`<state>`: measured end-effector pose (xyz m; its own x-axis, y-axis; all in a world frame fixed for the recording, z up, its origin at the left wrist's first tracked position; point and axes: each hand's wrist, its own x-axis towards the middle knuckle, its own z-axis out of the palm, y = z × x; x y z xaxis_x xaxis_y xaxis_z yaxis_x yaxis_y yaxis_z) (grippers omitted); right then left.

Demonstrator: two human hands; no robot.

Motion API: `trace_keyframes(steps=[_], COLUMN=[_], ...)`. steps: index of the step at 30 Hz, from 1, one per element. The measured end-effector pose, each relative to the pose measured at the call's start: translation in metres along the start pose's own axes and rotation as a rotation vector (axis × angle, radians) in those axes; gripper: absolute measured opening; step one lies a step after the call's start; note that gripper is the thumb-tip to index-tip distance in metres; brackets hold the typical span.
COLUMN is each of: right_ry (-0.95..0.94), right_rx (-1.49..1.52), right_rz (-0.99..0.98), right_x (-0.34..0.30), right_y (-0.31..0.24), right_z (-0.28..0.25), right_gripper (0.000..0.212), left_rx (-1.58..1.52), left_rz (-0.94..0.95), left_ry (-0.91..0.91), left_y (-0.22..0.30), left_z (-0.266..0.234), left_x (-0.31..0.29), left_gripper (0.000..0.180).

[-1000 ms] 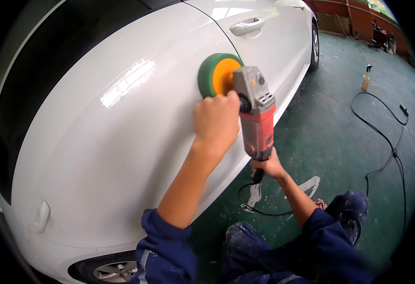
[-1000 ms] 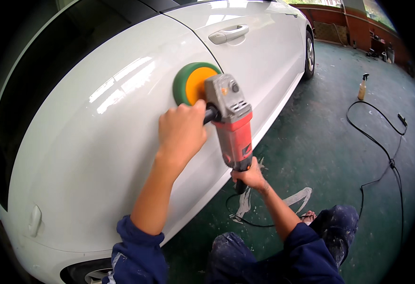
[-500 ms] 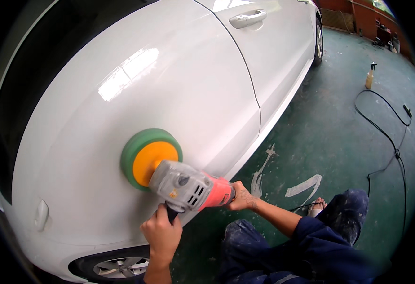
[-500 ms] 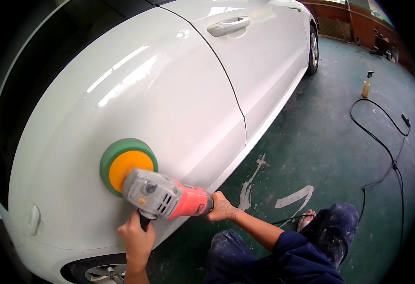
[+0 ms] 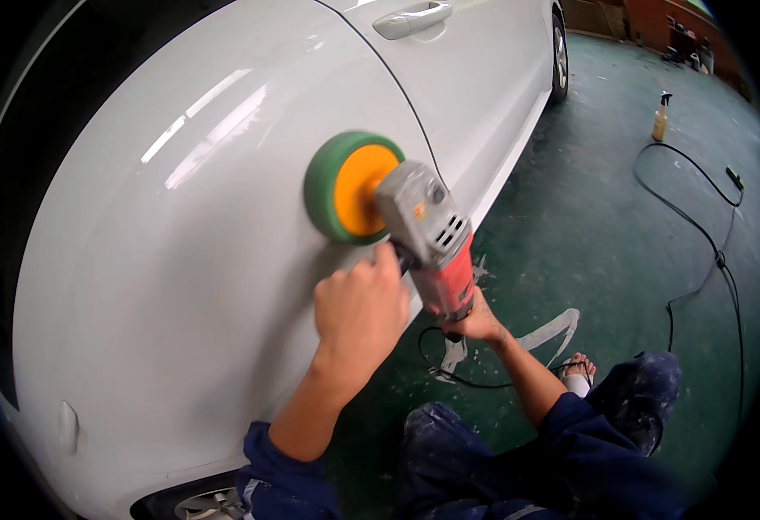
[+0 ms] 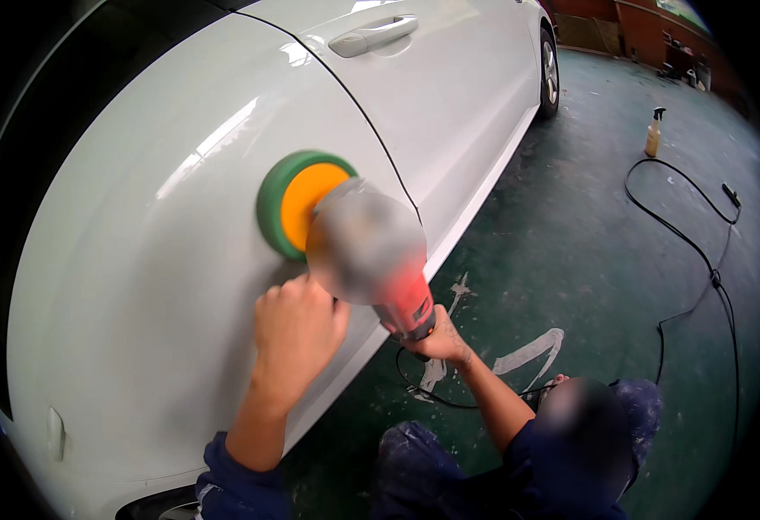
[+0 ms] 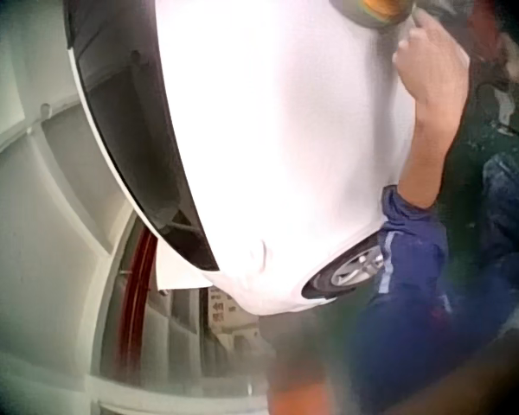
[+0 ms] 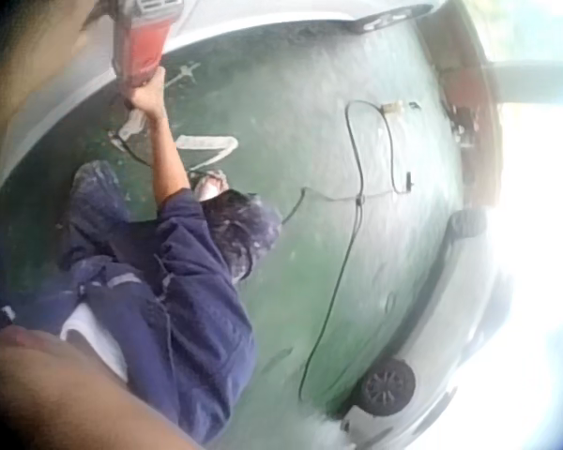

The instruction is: The person uses a rotary polisher with a green and yellow pad to buff the side panels of a white car. They periodically spray a liquid from a bottle onto the surface before continuing to polish the rear door and quarter panel.

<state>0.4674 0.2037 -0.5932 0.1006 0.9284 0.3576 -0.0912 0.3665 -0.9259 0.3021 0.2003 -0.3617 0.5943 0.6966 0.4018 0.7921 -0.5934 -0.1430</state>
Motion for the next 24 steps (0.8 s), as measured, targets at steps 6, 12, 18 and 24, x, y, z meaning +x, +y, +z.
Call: trace_keyframes(steps=[6,12,18,24], right_ry=[0.097,0.082,0.087,-0.109], right_rx=[0.328,0.399,0.341,0.146], right_rz=[0.148,0.150,0.150,-0.028], right_x=[0.022,0.006,-0.040,-0.076], right_y=[-0.002,0.037,0.097,0.074], right_z=[-0.057,-0.047,0.019,0.097], right_gripper=[0.022,0.025,0.043,0.022], left_rx=[0.012,0.022,-0.044,-0.031], left_rz=[0.183,0.240,0.043,-0.169], left_ry=[0.098,0.007,-0.036,-0.094], left_y=[0.051,0.054,0.022,-0.020], left_z=[-0.001,0.031,0.059,0.012], left_x=[0.106,0.117,0.017,-0.122], left_gripper=[0.009,0.007,0.016,0.031])
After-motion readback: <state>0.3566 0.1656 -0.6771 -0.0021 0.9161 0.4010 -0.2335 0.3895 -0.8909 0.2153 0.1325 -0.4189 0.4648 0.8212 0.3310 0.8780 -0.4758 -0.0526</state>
